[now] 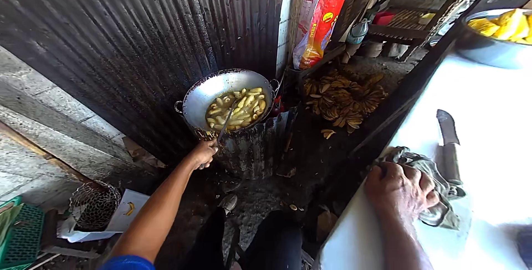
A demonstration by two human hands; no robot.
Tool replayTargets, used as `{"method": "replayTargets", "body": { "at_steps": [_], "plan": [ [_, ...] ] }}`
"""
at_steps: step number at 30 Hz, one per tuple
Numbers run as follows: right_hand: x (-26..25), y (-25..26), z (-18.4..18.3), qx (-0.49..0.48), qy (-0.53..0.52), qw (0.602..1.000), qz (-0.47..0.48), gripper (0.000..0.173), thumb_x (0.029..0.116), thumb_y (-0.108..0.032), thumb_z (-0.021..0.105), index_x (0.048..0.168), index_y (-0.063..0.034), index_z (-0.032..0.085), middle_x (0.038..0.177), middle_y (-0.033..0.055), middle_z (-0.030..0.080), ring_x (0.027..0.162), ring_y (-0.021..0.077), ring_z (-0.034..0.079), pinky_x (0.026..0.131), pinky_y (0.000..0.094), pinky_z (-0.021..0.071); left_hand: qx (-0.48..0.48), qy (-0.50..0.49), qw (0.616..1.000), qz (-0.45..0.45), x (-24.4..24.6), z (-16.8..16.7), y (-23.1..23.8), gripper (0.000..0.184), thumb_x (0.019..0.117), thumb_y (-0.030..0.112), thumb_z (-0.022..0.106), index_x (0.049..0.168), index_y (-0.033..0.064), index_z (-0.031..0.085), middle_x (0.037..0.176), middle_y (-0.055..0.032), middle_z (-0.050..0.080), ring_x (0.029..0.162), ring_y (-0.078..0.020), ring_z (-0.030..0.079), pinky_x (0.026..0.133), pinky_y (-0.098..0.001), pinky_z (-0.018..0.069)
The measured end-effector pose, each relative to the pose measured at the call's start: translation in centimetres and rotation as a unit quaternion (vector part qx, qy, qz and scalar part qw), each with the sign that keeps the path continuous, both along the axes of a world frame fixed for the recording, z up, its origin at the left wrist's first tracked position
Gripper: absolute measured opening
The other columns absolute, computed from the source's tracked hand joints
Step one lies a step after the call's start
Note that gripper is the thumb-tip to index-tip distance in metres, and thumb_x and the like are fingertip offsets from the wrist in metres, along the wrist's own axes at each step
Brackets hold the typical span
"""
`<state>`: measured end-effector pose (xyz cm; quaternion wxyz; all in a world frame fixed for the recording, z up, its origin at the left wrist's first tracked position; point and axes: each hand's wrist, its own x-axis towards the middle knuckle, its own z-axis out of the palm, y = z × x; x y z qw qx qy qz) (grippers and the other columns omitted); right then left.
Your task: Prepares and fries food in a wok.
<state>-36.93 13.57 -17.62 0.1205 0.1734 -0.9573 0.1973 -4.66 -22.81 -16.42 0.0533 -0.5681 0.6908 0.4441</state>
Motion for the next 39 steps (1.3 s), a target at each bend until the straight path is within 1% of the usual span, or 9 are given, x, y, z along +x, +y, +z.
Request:
{"method": "replayTargets", "body": {
  "at_steps": [3, 6, 9, 14, 21, 23, 25, 32, 39],
  "plan": [
    [-0.1, 0.1, -0.3, -0.002, 0.004, 1.0, -0.001, 0.039, 0.1001, -0.035, 0.045, 0.116, -0.0104, 0.071, 0.136, 0.0219, 0.062, 0.14, 0.0468, 0.044, 0.104, 0.0714, 0.0338, -0.07, -0.101, 0.989, -0.077, 3.2, 3.0, 2.7, 0.056, 0.1107, 0.027, 0.045, 0.164, 0.0281, 0.027, 0.109, -0.0147, 0.062, 0.057, -0.0162, 0.052, 0.053, -0.0321, 0.0482],
    [-0.2, 0.2, -0.3, -0.005, 0.002, 1.0, 0.001, 0.04, 0.0999, -0.036, 0.045, 0.116, -0.011, 0.072, 0.137, 0.0219, 0.061, 0.141, 0.0461, 0.043, 0.105, 0.0712, 0.0331, -0.123, -0.13, 0.98, -0.09, 7.0, 5.7, 4.8, 0.052, 0.1105, 0.027, 0.046, 0.162, 0.0275, 0.034, 0.117, -0.0177, 0.065, 0.066, -0.0228, 0.06, 0.063, -0.0417, 0.0539],
    [-0.2, 0.1, -0.2, -0.006, -0.005, 1.0, 0.003, 0.039, 0.0995, -0.036, 0.047, 0.117, -0.0099, 0.071, 0.137, 0.0219, 0.061, 0.142, 0.0462, 0.042, 0.105, 0.0715, 0.0326, -0.137, -0.121, 0.98, -0.073, 11.6, 8.6, 6.4, 0.049, 0.11, 0.028, 0.048, 0.159, 0.027, 0.04, 0.113, -0.0177, 0.067, 0.068, -0.0243, 0.06, 0.066, -0.0446, 0.0535],
    [-0.3, 0.2, -0.4, -0.011, -0.009, 1.0, 0.008, 0.039, 0.0999, -0.035, 0.048, 0.118, -0.0099, 0.071, 0.138, 0.0228, 0.06, 0.143, 0.0475, 0.041, 0.105, 0.0726, 0.0321, -0.151, -0.117, 0.981, -0.036, 17.7, 13.2, 8.3, 0.047, 0.1085, 0.027, 0.053, 0.155, 0.028, 0.048, 0.087, -0.013, 0.064, 0.055, -0.0184, 0.052, 0.052, -0.037, 0.0471],
    [-0.3, 0.3, -0.3, -0.012, -0.008, 1.0, 0.014, 0.04, 0.1002, -0.037, 0.048, 0.119, -0.01, 0.07, 0.14, 0.0237, 0.059, 0.143, 0.049, 0.04, 0.105, 0.0741, 0.0315, -0.166, -0.204, 0.957, -0.124, 19.3, 17.2, 7.3, 0.045, 0.1072, 0.026, 0.056, 0.152, 0.0269, 0.052, 0.096, -0.0142, 0.069, 0.062, -0.0209, 0.057, 0.061, -0.042, 0.0504],
    [-0.4, 0.3, -0.4, -0.009, -0.01, 1.0, 0.012, 0.04, 0.1001, -0.037, 0.047, 0.119, -0.0106, 0.07, 0.141, 0.0235, 0.058, 0.143, 0.0486, 0.04, 0.105, 0.074, 0.0317, -0.174, -0.237, 0.939, -0.18, 17.0, 16.2, 6.5, 0.045, 0.1083, 0.027, 0.053, 0.154, 0.0255, 0.05, 0.114, -0.0167, 0.071, 0.087, -0.0298, 0.067, 0.082, -0.053, 0.0537],
    [-0.5, 0.3, -0.4, -0.005, -0.008, 1.0, 0.013, 0.04, 0.1001, -0.037, 0.047, 0.119, -0.0107, 0.071, 0.14, 0.0233, 0.059, 0.143, 0.0484, 0.04, 0.104, 0.0741, 0.0321, -0.176, -0.263, 0.92, -0.231, 13.5, 13.5, 5.4, 0.047, 0.1094, 0.027, 0.049, 0.156, 0.0232, 0.046, 0.13, -0.0208, 0.067, 0.119, -0.0411, 0.064, 0.103, -0.0644, 0.0456],
    [-0.4, 0.3, -0.3, 0.0, -0.005, 1.0, 0.011, 0.04, 0.0999, -0.037, 0.047, 0.118, -0.0109, 0.071, 0.139, 0.0219, 0.06, 0.143, 0.0473, 0.041, 0.104, 0.0729, 0.0331, -0.21, -0.316, 0.894, -0.238, 2.9, 3.2, 2.9, 0.051, 0.1073, 0.023, 0.045, 0.157, 0.0164, 0.04, 0.127, -0.0223, 0.067, 0.119, -0.0432, 0.064, 0.096, -0.0644, 0.0507],
    [-0.1, 0.2, -0.1, -0.001, 0.004, 1.0, 0.006, 0.038, 0.0998, -0.035, 0.048, 0.116, -0.0108, 0.072, 0.136, 0.0216, 0.062, 0.141, 0.0473, 0.043, 0.104, 0.072, 0.0333, -0.179, -0.239, 0.946, -0.128, -4.8, -3.3, -0.2, 0.054, 0.1047, 0.018, 0.046, 0.158, 0.0143, 0.038, 0.134, -0.0222, 0.063, 0.121, -0.0388, 0.064, 0.097, -0.0581, 0.0523]
  ]
}}
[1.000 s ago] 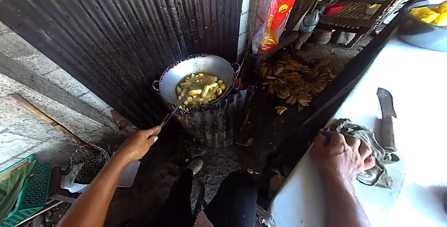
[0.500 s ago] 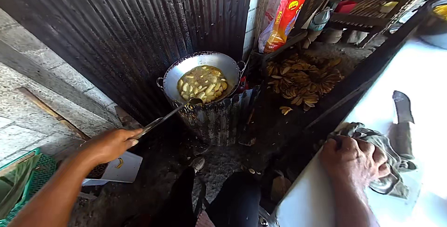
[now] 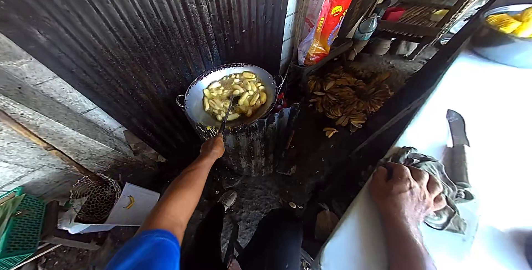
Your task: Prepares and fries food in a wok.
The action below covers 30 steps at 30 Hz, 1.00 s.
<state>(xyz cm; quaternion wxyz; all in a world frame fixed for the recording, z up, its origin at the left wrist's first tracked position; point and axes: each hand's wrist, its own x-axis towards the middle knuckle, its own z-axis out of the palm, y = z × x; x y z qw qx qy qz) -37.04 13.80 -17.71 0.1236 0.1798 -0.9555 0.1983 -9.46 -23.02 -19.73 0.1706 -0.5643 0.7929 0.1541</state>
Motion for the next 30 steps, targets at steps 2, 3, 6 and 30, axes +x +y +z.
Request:
{"method": "replayTargets", "body": {
  "at_steps": [2, 3, 6, 30],
  "plan": [
    [0.0, -0.1, -0.1, 0.0, 0.003, 1.0, -0.006, 0.038, 0.0996, -0.035, 0.048, 0.115, -0.0109, 0.072, 0.135, 0.0215, 0.063, 0.14, 0.047, 0.044, 0.103, 0.0716, 0.0342, 0.033, 0.094, 0.994, 0.05, -2.0, -1.5, -1.4, 0.049, 0.1092, 0.023, 0.043, 0.157, 0.0151, 0.039, 0.125, -0.0222, 0.065, 0.102, -0.0329, 0.069, 0.086, -0.0493, 0.0568],
    [0.0, -0.1, -0.1, 0.001, 0.003, 1.0, -0.008, 0.038, 0.0995, -0.035, 0.047, 0.115, -0.0108, 0.072, 0.135, 0.0219, 0.062, 0.14, 0.0471, 0.044, 0.103, 0.0715, 0.0342, 0.055, 0.153, 0.983, 0.089, -2.8, -1.9, -1.9, 0.048, 0.1106, 0.026, 0.041, 0.158, 0.0161, 0.039, 0.119, -0.0206, 0.066, 0.089, -0.0284, 0.068, 0.078, -0.0436, 0.0574],
    [0.0, -0.1, 0.0, 0.006, 0.001, 1.0, -0.014, 0.039, 0.0996, -0.035, 0.045, 0.115, -0.0113, 0.072, 0.137, 0.0206, 0.062, 0.142, 0.0463, 0.043, 0.104, 0.0704, 0.0341, 0.144, 0.352, 0.896, 0.229, -4.2, -2.4, -2.0, 0.048, 0.112, 0.034, 0.041, 0.158, 0.0235, 0.037, 0.084, -0.0101, 0.056, 0.054, -0.0152, 0.048, 0.048, -0.0284, 0.0419],
    [0.0, -0.2, 0.1, -0.001, -0.012, 1.0, -0.001, 0.038, 0.0995, -0.035, 0.048, 0.117, -0.0105, 0.071, 0.138, 0.0218, 0.06, 0.142, 0.0463, 0.042, 0.105, 0.0715, 0.0326, 0.168, 0.163, 0.97, 0.06, 15.6, 13.9, 8.5, 0.048, 0.1112, 0.027, 0.046, 0.159, 0.03, 0.041, 0.076, -0.0077, 0.057, 0.045, -0.0125, 0.047, 0.042, -0.0264, 0.0423]
  ]
}}
